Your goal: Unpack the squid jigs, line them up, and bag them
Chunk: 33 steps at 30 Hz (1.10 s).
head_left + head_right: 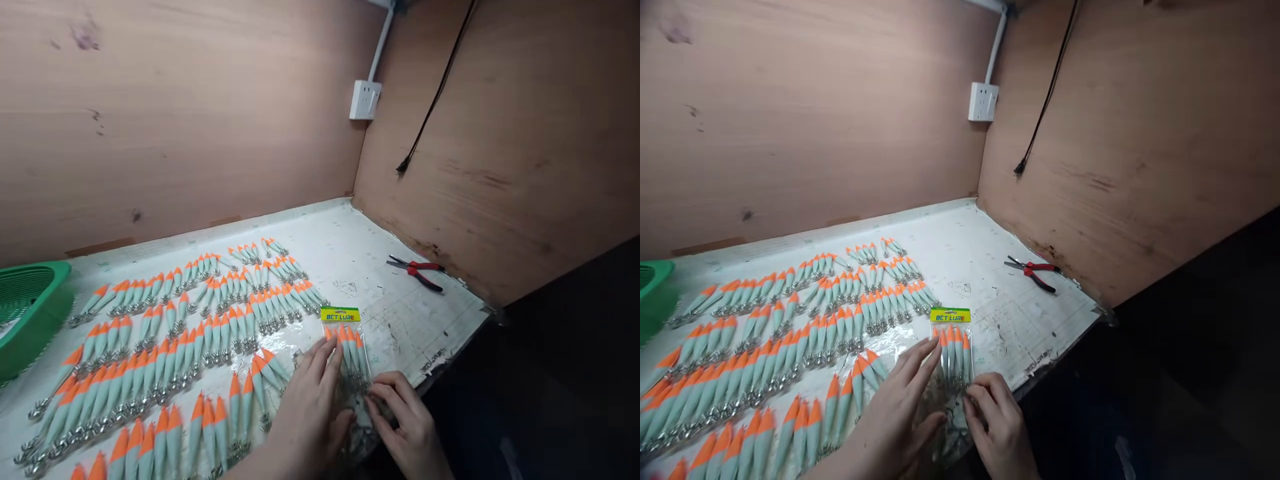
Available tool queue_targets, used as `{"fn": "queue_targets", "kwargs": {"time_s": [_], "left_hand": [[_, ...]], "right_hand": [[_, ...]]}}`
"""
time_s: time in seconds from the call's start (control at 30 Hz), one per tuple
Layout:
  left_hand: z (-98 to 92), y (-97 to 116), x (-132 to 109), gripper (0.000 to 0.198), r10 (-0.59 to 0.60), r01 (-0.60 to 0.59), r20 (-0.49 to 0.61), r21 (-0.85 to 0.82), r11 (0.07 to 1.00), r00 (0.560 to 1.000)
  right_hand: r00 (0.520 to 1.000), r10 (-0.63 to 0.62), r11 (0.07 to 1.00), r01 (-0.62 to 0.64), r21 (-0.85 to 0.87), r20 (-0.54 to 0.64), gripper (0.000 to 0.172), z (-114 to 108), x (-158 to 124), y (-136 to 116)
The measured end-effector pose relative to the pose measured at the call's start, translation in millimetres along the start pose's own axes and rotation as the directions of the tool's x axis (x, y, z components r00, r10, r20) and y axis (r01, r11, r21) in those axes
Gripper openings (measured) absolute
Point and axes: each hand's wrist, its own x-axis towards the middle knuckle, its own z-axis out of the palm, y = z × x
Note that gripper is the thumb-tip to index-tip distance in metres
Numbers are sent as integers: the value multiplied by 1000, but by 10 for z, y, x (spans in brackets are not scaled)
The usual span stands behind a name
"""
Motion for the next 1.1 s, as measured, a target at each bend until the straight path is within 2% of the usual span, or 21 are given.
{"fn": "queue_targets", "kwargs": {"time_s": [0.07,0.17,0.23,0.37,0.53,0.7,0.83,1.1], "left_hand": [[-1,-28,116,77,34,-46,103,123,991,994],[26,-85,318,75,38,-69,185,163,984,982],[40,-123,378,69,54,-80,175,140,987,983],[37,-143,346,65,66,-80,154,88,993,986],[61,-99,355,64,49,-72,161,136,988,986],[70,-89,444,61,98,-138,190,209,968,977],[57,-83,457,59,87,-137,211,232,963,974],[113,-61,487,63,134,-166,171,191,967,976]], "right_hand": [[999,13,1000,-13,10,38,12,-21,8,53],[993,19,999,-23,35,120,18,-54,37,113],[990,31,998,-38,46,139,20,-65,52,131],[985,62,995,-73,64,160,18,-72,59,131],[978,77,989,-99,106,193,13,-95,40,133],[987,95,989,-108,98,133,15,-61,45,125],[989,110,990,-118,84,94,16,-25,45,119],[988,108,990,-117,78,111,18,-12,24,132]]}}
